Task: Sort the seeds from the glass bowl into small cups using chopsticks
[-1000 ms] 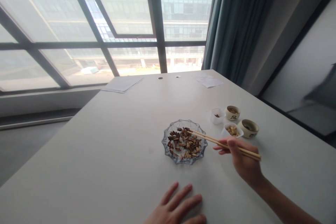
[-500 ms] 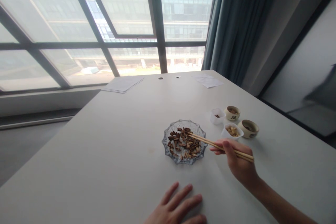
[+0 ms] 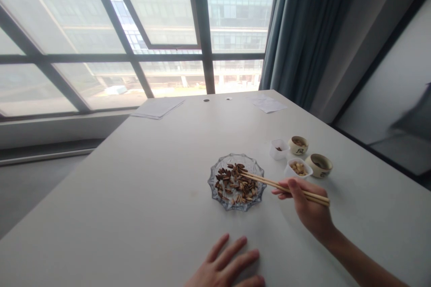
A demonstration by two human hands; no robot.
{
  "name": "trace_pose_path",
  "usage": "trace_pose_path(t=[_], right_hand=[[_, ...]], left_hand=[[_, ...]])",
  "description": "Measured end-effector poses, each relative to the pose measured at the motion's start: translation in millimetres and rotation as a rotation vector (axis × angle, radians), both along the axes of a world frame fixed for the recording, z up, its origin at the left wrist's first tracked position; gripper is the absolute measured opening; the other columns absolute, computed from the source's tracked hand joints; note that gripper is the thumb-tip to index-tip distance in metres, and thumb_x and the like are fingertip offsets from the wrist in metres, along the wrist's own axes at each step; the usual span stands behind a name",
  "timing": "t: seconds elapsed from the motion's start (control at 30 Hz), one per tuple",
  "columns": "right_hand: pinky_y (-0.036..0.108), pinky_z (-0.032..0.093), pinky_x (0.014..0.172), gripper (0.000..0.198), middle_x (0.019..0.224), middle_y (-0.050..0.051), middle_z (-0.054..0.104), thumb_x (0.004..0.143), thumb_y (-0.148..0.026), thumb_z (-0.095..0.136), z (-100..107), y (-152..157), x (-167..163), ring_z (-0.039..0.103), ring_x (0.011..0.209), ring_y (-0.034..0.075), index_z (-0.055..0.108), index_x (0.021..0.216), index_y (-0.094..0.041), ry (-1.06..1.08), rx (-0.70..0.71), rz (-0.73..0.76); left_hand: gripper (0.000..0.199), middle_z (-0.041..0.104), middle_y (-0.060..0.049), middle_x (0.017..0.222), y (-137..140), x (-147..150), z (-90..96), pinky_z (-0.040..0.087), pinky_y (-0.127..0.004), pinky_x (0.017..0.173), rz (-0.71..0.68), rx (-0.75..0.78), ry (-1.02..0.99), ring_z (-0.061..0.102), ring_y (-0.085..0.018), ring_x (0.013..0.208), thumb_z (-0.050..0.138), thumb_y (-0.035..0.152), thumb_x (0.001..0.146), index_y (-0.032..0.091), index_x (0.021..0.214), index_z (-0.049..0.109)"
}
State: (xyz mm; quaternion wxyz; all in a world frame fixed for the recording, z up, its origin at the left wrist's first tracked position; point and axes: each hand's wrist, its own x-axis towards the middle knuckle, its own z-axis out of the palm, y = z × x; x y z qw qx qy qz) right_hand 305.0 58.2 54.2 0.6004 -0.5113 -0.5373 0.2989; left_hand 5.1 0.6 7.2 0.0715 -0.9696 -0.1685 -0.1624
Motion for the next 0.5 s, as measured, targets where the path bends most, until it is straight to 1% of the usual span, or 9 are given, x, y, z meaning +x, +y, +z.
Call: trace_pose_path(t=[0.13,0.27,0.37,0.5], right_hand=[[0.039,0.070,0.060,0.043,0.075,0.010,0.083,0.093,-0.062,0.074,-1,0,1,0.082,0.064,0.030,0.084,0.086,-0.021,0.026,0.011,-0.040],[0.038,0.070,0.059,0.042,0.074,0.010,0.082,0.093,-0.061,0.075,-1,0,2,0.082,0.063,0.030,0.084,0.086,-0.020,0.034,0.019,-0.079],[0.038,0.070,0.059,0.044,0.073,0.011,0.082,0.096,-0.060,0.072,2,0,3,0.082,0.062,0.030,0.083,0.085,-0.019,0.035,0.030,-0.082],[0.037,0.071,0.056,0.050,0.070,0.012,0.081,0.094,-0.064,0.072,8,2,3,0.081,0.060,0.030,0.083,0.082,-0.017,0.076,0.031,-0.107]], left_hand=[[0.041,0.058,0.004,0.158,0,0,0.1,0.032,-0.048,0.130,-0.002,0.006,-0.013,0.054,-0.024,0.147,0.074,0.038,0.105,0.040,0.145,0.065],[0.044,0.057,0.004,0.159,1,-1,-0.1,0.031,-0.049,0.130,-0.006,-0.004,-0.011,0.053,-0.025,0.148,0.076,0.038,0.104,0.040,0.146,0.065],[0.045,0.056,0.005,0.160,1,-1,-0.4,0.032,-0.048,0.130,-0.005,-0.004,0.000,0.053,-0.025,0.149,0.076,0.038,0.103,0.040,0.146,0.065],[0.043,0.058,0.005,0.159,1,-1,-0.1,0.033,-0.046,0.130,-0.007,0.007,0.000,0.053,-0.024,0.148,0.075,0.038,0.104,0.040,0.145,0.065]])
